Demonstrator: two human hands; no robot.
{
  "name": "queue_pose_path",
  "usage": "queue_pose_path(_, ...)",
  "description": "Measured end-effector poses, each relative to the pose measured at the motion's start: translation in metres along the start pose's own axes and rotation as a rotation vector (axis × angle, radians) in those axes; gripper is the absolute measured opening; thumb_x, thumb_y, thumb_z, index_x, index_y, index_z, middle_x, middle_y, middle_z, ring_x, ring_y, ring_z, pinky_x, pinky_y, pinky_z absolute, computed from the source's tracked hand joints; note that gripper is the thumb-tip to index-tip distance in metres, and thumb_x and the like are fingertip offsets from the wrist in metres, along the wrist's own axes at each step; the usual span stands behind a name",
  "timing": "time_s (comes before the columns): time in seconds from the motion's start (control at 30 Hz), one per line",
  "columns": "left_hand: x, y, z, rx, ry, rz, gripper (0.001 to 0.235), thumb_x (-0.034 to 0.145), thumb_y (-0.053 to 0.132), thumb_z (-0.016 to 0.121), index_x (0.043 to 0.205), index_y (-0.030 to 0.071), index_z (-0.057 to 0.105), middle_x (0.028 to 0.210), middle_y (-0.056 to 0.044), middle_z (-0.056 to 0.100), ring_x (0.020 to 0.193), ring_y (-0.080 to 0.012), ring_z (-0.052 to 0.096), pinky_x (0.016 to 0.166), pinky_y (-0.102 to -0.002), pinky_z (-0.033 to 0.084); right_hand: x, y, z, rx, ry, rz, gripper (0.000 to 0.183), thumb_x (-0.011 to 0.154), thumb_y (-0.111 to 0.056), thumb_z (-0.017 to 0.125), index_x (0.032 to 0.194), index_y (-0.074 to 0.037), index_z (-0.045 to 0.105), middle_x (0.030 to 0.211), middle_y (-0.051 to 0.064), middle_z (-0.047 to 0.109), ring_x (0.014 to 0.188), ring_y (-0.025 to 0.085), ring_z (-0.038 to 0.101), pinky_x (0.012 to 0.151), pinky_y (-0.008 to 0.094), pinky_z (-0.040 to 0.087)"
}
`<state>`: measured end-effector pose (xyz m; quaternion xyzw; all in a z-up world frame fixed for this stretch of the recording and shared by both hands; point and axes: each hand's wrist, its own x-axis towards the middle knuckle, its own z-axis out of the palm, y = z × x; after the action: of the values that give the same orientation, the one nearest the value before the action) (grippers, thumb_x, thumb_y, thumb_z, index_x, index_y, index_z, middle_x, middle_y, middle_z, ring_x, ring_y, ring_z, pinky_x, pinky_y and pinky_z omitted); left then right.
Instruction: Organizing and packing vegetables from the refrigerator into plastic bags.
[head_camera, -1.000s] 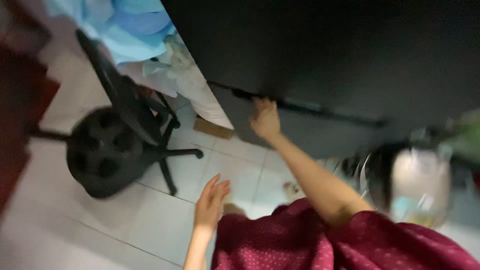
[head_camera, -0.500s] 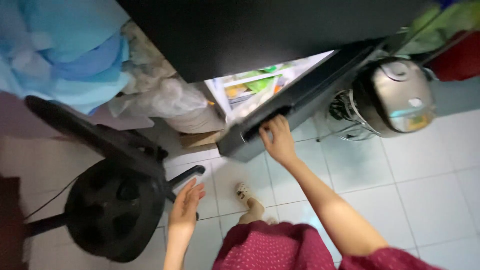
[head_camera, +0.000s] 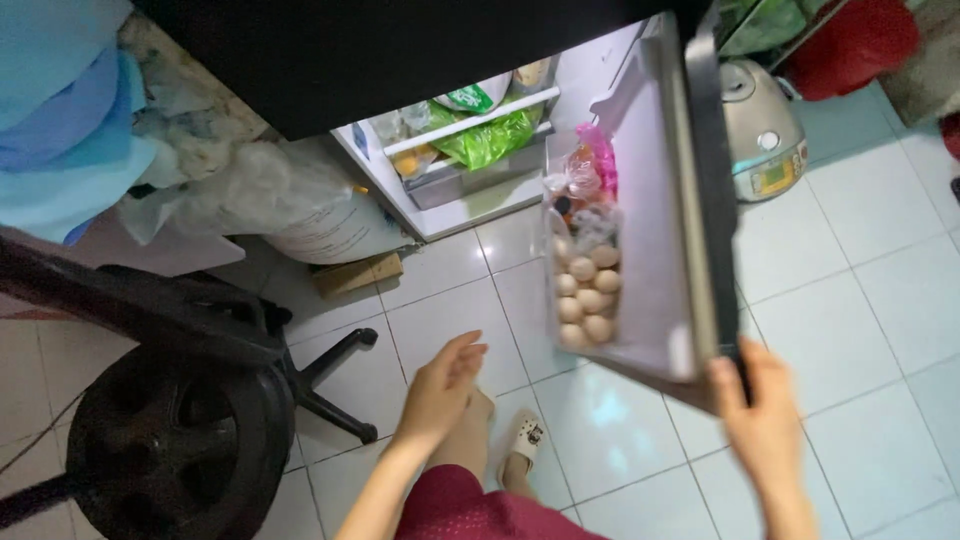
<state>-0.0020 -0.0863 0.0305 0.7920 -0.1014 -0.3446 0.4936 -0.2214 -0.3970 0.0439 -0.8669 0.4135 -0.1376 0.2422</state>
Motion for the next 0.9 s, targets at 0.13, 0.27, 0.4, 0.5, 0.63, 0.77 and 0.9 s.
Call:
queue_pose_path(0.13, 0.032, 0.003, -0.011, -0.02, -0.058, 0.072, 0.041, 0.099, 0.025, 0.058, 0.137, 0.013, 0.06, 0.122, -0.005, 0.078, 0.109, -0.0186, 0.076, 0.092, -0.033, 0.057, 0.03, 0.086, -0.003, -0.266, 0.142, -0.063, 0.046, 0.113, -0.044, 0.058, 0.138, -0.005, 0.065, 0.134, 0.02, 0.064, 0.127, 0.036, 0.059, 0.109, 0.046, 0.047)
queue_pose_path(0.27, 0.069, -0.005, -0.049, -0.016, -0.086, 0.042, 0.041, 0.098, 0.024, 0.058, 0.138, 0.012, 0.061, 0.124, -0.006, 0.076, 0.112, -0.0198, 0.074, 0.096, -0.033, 0.057, 0.047, 0.083, 0.002, -0.508, 0.265, 0.055, 0.046, 0.116, -0.045, 0.06, 0.133, -0.003, 0.062, 0.128, 0.022, 0.059, 0.126, 0.04, 0.055, 0.101, 0.055, 0.042)
queue_pose_path(0.4, 0.105, 0.004, -0.093, 0.084, -0.017, -0.047, 0.042, 0.098, 0.025, 0.055, 0.137, 0.014, 0.06, 0.126, -0.005, 0.075, 0.112, -0.0196, 0.074, 0.094, -0.035, 0.057, 0.053, 0.104, 0.055, -0.627, 0.531, -0.173, 0.046, 0.109, -0.025, 0.06, 0.148, -0.003, 0.054, 0.152, 0.026, 0.046, 0.143, 0.041, 0.041, 0.117, 0.053, 0.036)
queue_pose_path(0.5, 0.134, 0.0, -0.108, 0.144, 0.004, -0.073, 0.042, 0.099, 0.03, 0.053, 0.138, 0.016, 0.058, 0.126, -0.005, 0.075, 0.112, -0.0189, 0.073, 0.096, -0.035, 0.055, 0.09, -0.03, 0.096, -0.087, 0.389, -0.309, 0.034, 0.1, -0.006, 0.068, 0.134, -0.007, 0.063, 0.14, 0.014, 0.06, 0.137, 0.034, 0.049, 0.122, 0.049, 0.039)
queue_pose_path(0.63, 0.198, -0.02, -0.105, 0.119, 0.039, -0.088, 0.041, 0.101, 0.031, 0.051, 0.138, 0.014, 0.058, 0.128, -0.004, 0.073, 0.116, -0.018, 0.07, 0.099, -0.034, 0.053, 0.151, -0.127, 0.2, 0.074, 0.07, -0.103, 0.026, 0.088, -0.018, 0.076, 0.114, -0.012, 0.075, 0.12, 0.013, 0.068, 0.11, 0.033, 0.062, 0.093, 0.042, 0.051)
queue_pose_path(0.77, 0.269, -0.065, -0.073, 0.019, 0.137, -0.085, 0.04, 0.099, 0.03, 0.056, 0.134, 0.012, 0.063, 0.123, -0.006, 0.078, 0.112, -0.0177, 0.075, 0.095, -0.032, 0.056, 0.223, -0.138, 0.338, 0.379, -0.416, -0.36, 0.03, 0.091, -0.021, 0.066, 0.119, -0.012, 0.072, 0.128, 0.008, 0.07, 0.114, 0.026, 0.067, 0.095, 0.037, 0.052)
queue_pose_path(0.9, 0.354, -0.134, -0.03, -0.056, 0.264, -0.031, 0.041, 0.099, 0.029, 0.056, 0.133, 0.009, 0.065, 0.121, -0.008, 0.079, 0.108, -0.0157, 0.075, 0.092, -0.03, 0.057, 0.282, -0.088, 0.517, 0.387, -0.729, -0.168, 0.034, 0.093, -0.025, 0.064, 0.123, -0.012, 0.072, 0.122, 0.007, 0.075, 0.107, 0.02, 0.072, 0.092, 0.032, 0.055)
